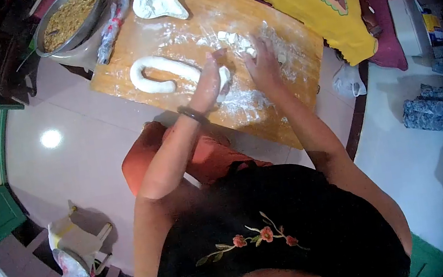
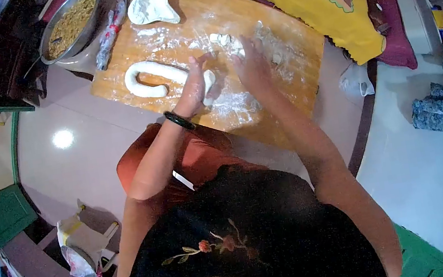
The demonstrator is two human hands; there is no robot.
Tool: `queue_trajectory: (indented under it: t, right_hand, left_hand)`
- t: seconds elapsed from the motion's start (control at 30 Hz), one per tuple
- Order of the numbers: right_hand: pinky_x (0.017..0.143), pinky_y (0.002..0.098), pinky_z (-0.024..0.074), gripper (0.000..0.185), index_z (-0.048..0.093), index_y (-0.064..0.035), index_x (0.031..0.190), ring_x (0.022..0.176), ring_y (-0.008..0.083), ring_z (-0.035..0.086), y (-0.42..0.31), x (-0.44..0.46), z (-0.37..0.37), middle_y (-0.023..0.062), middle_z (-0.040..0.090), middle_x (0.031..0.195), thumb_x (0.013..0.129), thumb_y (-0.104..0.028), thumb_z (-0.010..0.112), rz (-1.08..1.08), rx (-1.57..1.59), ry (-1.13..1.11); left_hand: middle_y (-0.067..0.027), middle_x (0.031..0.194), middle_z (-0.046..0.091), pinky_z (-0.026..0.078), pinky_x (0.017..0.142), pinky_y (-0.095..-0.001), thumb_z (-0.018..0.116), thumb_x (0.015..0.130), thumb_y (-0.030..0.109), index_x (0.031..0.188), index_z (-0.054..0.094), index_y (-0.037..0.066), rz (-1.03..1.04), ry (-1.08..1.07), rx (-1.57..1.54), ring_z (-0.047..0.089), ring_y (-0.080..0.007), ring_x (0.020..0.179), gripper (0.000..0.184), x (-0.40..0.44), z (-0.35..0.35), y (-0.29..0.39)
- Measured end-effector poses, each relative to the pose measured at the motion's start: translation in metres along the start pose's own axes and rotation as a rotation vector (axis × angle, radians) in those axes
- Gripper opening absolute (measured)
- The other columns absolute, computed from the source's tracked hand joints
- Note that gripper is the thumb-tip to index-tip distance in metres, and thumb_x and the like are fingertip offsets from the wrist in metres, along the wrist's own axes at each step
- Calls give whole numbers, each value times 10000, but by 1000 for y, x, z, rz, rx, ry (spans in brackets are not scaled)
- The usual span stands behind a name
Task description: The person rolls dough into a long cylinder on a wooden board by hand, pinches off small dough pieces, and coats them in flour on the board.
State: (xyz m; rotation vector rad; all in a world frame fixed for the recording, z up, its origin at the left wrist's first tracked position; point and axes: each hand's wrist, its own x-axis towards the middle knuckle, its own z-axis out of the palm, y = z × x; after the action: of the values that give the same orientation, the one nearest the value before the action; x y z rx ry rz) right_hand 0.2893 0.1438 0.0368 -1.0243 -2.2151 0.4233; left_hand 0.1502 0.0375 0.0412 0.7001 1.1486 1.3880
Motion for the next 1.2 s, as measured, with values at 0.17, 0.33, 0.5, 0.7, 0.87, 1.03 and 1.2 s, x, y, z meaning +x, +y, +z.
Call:
queue_trajectory:
  t: [0.17,0.33,0.5,0.7,0.87,1.03,1.2]
  right_hand:
    - [806,438,468,338,553,-27,1100,977,335,582,-40,-15,-15,166,585,1025,830,-203,655,-159,421,-337]
    - [742,412,480,242,580,-48,962,855,343,603,-39,-26,2,144,604,935,821,-221,674,-391,293,-267]
    - [663,412,491,206,592,-75,964,739,331,617,-26,-30,14,123,634,814,827,-205,675,-267,250,-93]
    - [573,401,477,125,601,-82,865,617,304,597,-33,-29,14,117,624,720,829,-177,674,-278,286,-2]
    - [627,409,497,99,617,-43,885,656,336,617,-28,-13,16,145,607,688,851,-136,625,50,112,-246]
    - [763,422,498,233,610,-22,1069,847,381,611,5,34,25,188,616,844,854,-110,592,123,-45,17]
    - [829,448,483,395,533,-20,1211,969,401,588,-17,13,7,212,561,1115,827,-100,582,-5,49,63]
  left_hand:
    - [-21,662,528,372,415,-211,127,946,662,1094,535,42,-59,-35,66,451,-85,465,757,0,3,-4]
    - [-81,884,598,465,506,-222,201,939,667,1223,473,32,-141,26,-196,564,-123,646,747,-4,10,4]
    - [-47,825,608,467,520,-232,239,905,715,1119,562,32,-165,-204,115,581,-111,661,786,1,-15,-15]
    - [-112,750,566,445,556,-344,330,1029,306,975,519,-5,169,-293,279,557,-203,589,368,1,-27,-42]
    - [-87,694,563,444,526,-282,400,1010,309,892,563,14,256,-23,508,560,-137,606,358,-2,-15,-38]
    - [-70,685,576,410,437,-226,255,1040,416,1008,587,14,528,99,627,514,-101,489,522,2,-18,-15]
    - [-45,679,563,329,362,-221,224,975,612,1088,535,49,-47,69,-150,404,-87,388,653,-1,-5,2]
